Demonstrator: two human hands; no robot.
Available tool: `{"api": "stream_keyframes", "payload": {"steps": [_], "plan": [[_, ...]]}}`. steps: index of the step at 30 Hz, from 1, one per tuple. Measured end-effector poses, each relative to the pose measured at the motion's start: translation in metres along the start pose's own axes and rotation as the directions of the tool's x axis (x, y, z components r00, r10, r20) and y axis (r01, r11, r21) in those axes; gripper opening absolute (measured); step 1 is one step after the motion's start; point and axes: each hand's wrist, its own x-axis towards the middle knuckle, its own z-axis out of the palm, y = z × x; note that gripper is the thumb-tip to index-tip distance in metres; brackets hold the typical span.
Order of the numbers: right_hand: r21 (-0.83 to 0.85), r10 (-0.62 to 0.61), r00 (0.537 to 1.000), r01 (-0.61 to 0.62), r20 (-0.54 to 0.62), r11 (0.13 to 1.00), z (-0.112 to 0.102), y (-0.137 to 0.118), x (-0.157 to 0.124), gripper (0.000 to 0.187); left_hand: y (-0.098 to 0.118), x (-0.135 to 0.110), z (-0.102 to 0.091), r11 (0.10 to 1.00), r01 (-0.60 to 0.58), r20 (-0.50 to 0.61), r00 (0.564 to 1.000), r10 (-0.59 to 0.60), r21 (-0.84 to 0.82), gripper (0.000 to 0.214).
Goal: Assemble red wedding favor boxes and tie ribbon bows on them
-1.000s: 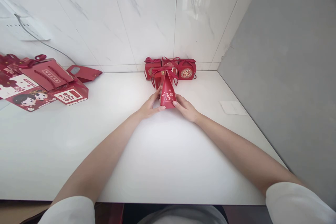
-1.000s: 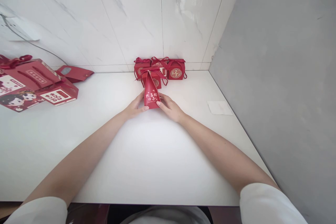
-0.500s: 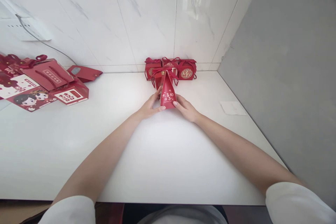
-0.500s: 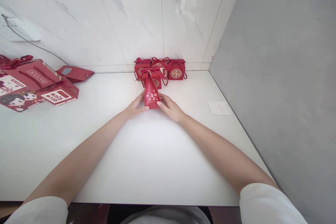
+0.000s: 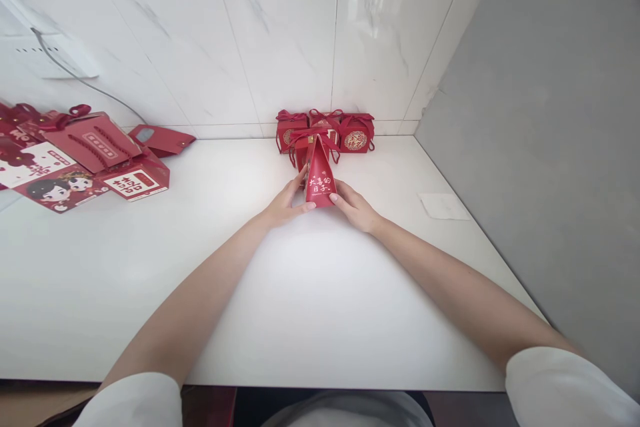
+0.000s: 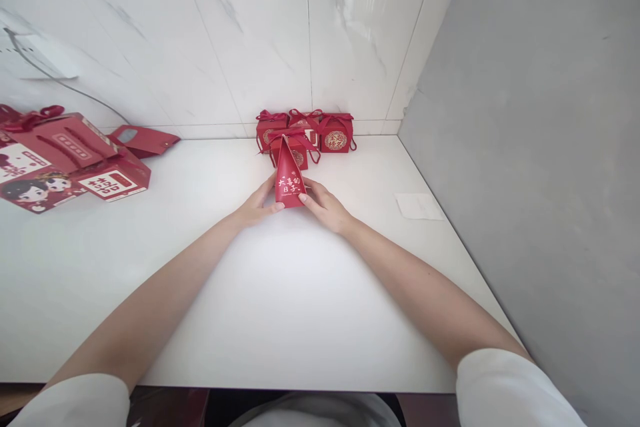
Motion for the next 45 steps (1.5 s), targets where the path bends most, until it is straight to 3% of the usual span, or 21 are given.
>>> {"api": "stream_keyframes", "payload": {"steps": [45], "plan": [[-0.015, -0.004, 1.0, 0.004, -0.001, 1.0, 0.0004, -0.0016, -0.0006, 0.06, 0.0039, 0.0013, 0.0006, 1.0, -0.013, 0.005, 1.0, 0.013, -0.016, 0.099]]}}
